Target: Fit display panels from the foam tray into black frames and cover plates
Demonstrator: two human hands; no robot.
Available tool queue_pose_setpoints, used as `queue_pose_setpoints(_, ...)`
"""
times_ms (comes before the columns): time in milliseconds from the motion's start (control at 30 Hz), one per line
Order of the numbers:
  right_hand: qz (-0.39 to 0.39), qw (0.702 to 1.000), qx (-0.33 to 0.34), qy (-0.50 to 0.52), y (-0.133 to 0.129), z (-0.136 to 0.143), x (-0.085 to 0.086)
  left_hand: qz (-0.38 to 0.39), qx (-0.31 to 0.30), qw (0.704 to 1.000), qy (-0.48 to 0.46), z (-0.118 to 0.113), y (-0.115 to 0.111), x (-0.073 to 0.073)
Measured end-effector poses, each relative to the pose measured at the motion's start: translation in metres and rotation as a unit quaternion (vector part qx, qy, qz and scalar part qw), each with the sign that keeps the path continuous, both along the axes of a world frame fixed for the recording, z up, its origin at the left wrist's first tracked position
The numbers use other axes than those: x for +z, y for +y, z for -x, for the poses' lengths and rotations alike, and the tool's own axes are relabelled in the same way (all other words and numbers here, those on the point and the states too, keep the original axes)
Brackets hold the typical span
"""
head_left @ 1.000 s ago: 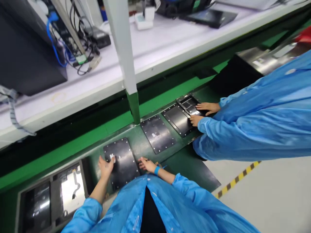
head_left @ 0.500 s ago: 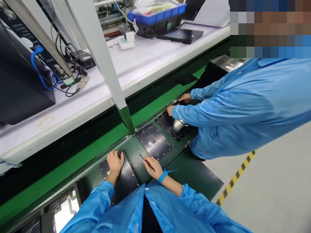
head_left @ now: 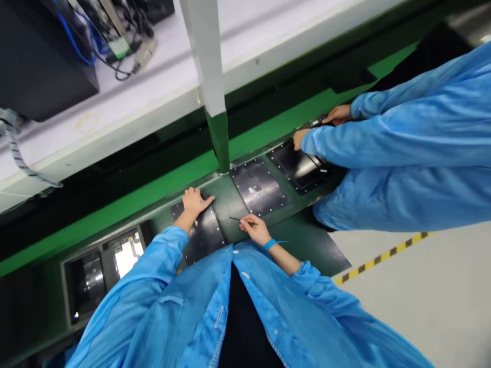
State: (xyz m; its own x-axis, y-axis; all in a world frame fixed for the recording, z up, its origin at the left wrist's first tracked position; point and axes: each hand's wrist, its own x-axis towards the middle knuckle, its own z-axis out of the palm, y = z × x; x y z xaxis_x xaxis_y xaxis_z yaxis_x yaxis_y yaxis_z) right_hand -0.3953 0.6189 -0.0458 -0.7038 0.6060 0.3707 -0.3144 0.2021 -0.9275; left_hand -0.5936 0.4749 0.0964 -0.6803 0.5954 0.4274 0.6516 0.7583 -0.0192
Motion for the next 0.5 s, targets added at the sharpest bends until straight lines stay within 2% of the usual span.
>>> queue_pose_setpoints(167,0.133,0.990,0.037,0.037,0.017,0.002,0.004,0.017,0.036,0.999,-0.012,0.005,0.015,-0.003)
queue_pose_setpoints(367,0.205,0.973,0.095,0.049,0.020,0.013,-0.009,0.016,0.015,1.000,-0.005,0.021,0.021,-0.013)
queue_pose_setpoints(500,0.236,0.962,0.137,0.030,0.016,0.018,-0.015,0.013,0.009,1.000,0.011,0.020,0.019,-0.015)
